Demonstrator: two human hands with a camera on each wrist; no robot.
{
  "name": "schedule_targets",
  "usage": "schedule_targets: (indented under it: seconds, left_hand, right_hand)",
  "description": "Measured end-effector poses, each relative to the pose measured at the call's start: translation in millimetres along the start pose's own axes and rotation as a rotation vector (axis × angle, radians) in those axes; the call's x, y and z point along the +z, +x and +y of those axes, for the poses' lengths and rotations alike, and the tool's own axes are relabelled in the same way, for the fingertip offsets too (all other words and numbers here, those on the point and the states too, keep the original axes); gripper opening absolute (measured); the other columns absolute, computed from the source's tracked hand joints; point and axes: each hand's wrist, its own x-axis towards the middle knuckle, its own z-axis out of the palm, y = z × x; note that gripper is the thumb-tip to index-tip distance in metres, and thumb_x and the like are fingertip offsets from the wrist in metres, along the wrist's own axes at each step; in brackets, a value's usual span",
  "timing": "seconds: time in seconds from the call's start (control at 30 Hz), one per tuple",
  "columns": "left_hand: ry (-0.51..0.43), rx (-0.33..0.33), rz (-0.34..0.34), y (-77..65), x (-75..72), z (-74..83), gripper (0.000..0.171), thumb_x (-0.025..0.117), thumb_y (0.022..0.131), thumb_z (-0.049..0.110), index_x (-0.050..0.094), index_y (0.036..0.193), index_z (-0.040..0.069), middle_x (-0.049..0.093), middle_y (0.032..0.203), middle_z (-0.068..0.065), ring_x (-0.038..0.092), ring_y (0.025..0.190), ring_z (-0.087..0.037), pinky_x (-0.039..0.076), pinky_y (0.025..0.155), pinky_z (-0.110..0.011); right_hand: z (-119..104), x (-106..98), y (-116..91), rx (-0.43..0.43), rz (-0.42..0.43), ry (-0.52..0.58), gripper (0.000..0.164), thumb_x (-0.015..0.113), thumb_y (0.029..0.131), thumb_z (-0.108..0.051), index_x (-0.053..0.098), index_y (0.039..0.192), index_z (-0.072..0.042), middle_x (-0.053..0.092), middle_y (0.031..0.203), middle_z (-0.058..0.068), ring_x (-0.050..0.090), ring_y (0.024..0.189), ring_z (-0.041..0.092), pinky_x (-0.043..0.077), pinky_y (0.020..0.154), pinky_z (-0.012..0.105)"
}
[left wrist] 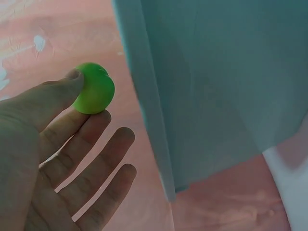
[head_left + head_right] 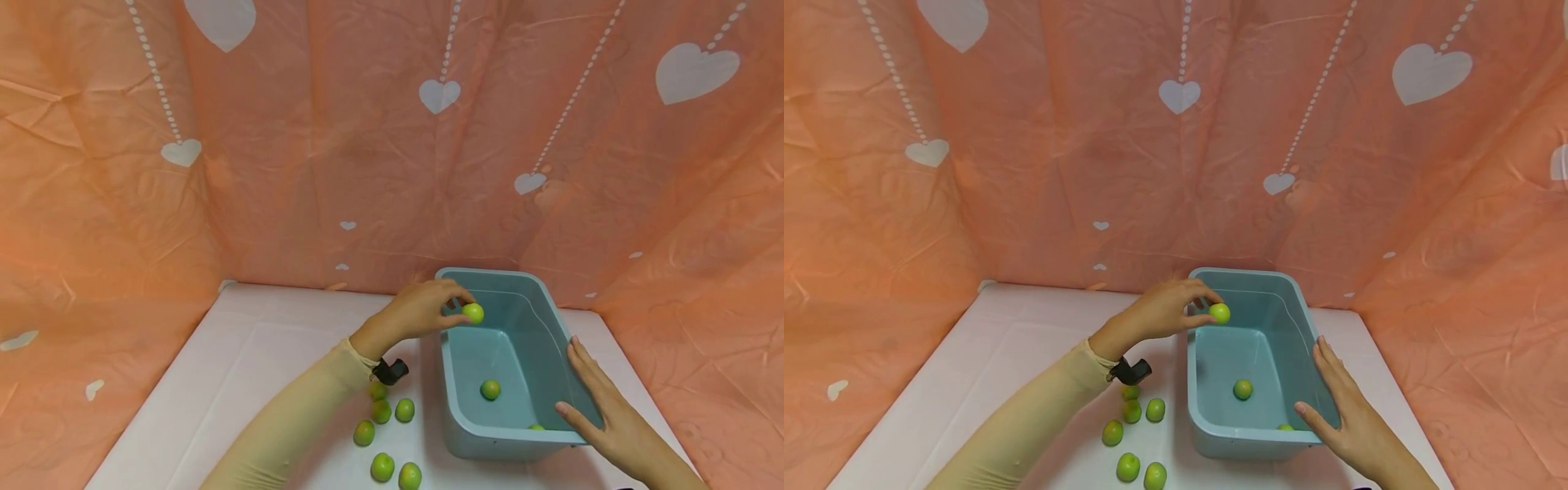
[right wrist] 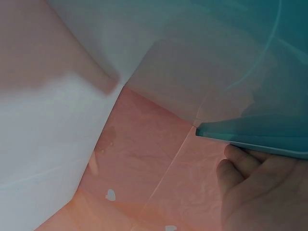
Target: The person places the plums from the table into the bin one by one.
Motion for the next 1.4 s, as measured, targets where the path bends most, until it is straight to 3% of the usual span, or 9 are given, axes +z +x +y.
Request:
schedule_targets:
  seconds: [0.5, 0.67, 0.93, 1.17, 1.4]
  left_hand:
    - [-0.032, -0.013, -0.066, 19.1, 23.5, 11.0, 0.033, 0.076, 0.101, 0.042, 0.076, 0.131, 0.028, 0.069, 0.122, 0.011, 0.067, 0.11, -0.005, 0.052, 0.081, -0.021]
    - [-0.004, -0.012, -0.091, 25.5, 33.6, 11.4, 0.033, 0.077, 0.101, 0.044, 0.077, 0.13, 0.029, 0.069, 0.122, 0.013, 0.066, 0.11, -0.003, 0.051, 0.081, -0.021]
    - [0.032, -0.005, -0.157, 35.5, 40.6, 17.4, 0.032, 0.074, 0.102, 0.044, 0.077, 0.129, 0.027, 0.069, 0.12, 0.01, 0.066, 0.113, -0.009, 0.052, 0.086, -0.025]
    - [0.076, 0.011, -0.184, 44.2, 49.8, 18.7, 0.029, 0.073, 0.103, 0.045, 0.077, 0.127, 0.03, 0.069, 0.12, 0.01, 0.062, 0.105, -0.003, 0.052, 0.086, -0.027]
    - [0.112, 0.002, -0.216, 51.7, 54.8, 23.9, 0.029, 0.074, 0.103, 0.043, 0.077, 0.129, 0.031, 0.068, 0.12, 0.015, 0.063, 0.11, -0.001, 0.053, 0.088, -0.03]
  right_hand:
    - [-0.9, 0.2, 0.1, 0.006, 0.0, -0.001, 0.095, 0.077, 0.099, -0.02, 0.017, 0.174, -0.016, 0.006, 0.18, 0.0, -0.003, 0.156, -0.012, 0.002, 0.108, 0.0]
    - [-0.1, -0.9, -0.5, 0.013, -0.006, -0.003, 0.096, 0.076, 0.1, -0.02, 0.016, 0.174, -0.017, 0.006, 0.18, -0.001, -0.004, 0.156, -0.013, 0.002, 0.108, 0.0]
    - [0.0, 1.3, 0.8, -0.016, 0.012, 0.007, 0.095, 0.078, 0.098, -0.018, 0.02, 0.173, -0.013, 0.008, 0.18, 0.0, -0.001, 0.157, -0.011, 0.003, 0.111, 0.001]
    - [0.1, 0.1, 1.5, -0.026, 0.011, 0.002, 0.095, 0.078, 0.098, -0.018, 0.02, 0.173, -0.012, 0.008, 0.18, 0.001, -0.001, 0.158, -0.01, 0.003, 0.111, 0.001]
    - [0.5, 0.1, 0.9, -0.029, 0.011, 0.0, 0.095, 0.078, 0.098, -0.017, 0.02, 0.173, -0.012, 0.008, 0.18, 0.0, -0.001, 0.158, -0.01, 0.003, 0.111, 0.001]
